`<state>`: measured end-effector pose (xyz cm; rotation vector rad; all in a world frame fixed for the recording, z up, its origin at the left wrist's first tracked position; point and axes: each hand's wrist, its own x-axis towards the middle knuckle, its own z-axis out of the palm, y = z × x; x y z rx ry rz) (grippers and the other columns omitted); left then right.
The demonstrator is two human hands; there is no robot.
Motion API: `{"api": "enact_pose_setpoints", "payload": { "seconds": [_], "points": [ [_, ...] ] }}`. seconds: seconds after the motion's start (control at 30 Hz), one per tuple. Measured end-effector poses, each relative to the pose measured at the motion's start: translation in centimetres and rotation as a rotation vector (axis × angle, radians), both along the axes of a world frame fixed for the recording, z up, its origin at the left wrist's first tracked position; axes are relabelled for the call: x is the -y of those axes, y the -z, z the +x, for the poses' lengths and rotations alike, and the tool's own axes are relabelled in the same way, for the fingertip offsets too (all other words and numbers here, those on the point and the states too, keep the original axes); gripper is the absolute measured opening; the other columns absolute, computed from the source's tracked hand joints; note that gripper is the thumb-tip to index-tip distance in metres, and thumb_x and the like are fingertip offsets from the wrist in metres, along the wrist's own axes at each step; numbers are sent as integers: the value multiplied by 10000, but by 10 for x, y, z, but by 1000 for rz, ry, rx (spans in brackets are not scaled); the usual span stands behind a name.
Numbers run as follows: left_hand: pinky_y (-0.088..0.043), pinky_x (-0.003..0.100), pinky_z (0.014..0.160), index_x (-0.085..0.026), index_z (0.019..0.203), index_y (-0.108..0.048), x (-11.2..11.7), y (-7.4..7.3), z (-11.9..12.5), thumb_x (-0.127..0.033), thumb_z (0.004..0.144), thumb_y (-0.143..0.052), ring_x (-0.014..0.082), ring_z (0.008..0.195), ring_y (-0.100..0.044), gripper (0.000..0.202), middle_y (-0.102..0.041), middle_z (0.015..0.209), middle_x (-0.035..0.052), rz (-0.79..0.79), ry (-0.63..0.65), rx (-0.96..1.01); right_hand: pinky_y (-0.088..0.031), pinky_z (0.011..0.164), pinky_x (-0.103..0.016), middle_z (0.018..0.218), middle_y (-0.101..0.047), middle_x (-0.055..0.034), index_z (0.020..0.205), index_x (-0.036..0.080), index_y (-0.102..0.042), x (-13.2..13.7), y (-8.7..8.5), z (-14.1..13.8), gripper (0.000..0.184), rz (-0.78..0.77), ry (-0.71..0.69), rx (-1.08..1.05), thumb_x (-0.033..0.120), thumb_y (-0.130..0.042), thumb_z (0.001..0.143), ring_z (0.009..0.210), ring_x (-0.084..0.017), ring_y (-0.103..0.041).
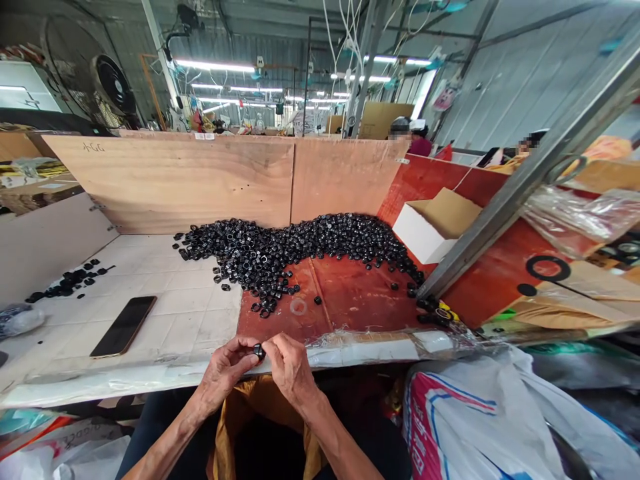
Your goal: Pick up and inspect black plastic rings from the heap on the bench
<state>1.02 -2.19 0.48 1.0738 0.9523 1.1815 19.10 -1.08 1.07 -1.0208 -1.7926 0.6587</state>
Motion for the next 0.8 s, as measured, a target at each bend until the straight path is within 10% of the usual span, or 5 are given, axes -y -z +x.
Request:
{"api": "enact_pose_setpoints", "payload": {
  "seconds": [0.43, 0.6, 0.8],
  "points": [
    [-619, 343, 817, -192, 971, -731, 17, -9, -1, -375, 770, -873, 216, 832, -750, 306, -777, 901, 45, -33, 13, -16, -493, 604, -278, 730, -675, -17, 953, 224, -663, 26, -2, -9, 130, -218, -29, -146, 323, -581, 930, 603, -173, -632],
    [-616, 350, 906, -229, 1088, -710, 25, 6, -7, -223, 940, -678, 224, 992, -747, 152, -765, 1057, 56, 483, -41, -487, -330, 431, -228, 456, -473, 65, 704, 214, -546, 34, 1, -21, 363, -760, 25, -472, 516, -616, 894, 376, -92, -397],
    [-601, 318, 963, -197, 1403, -530, 30, 6, -26, -34, 1001, -472, 215, 1152, -696, 437, -707, 1245, 147, 1023, 222, -806, -277, 413, -197, 536, -481, 69, 709, 203, -542, 42, 6, -21, 283, -1309, -10, -668, 409, -656, 866, 385, -61, -327]
  ]
}}
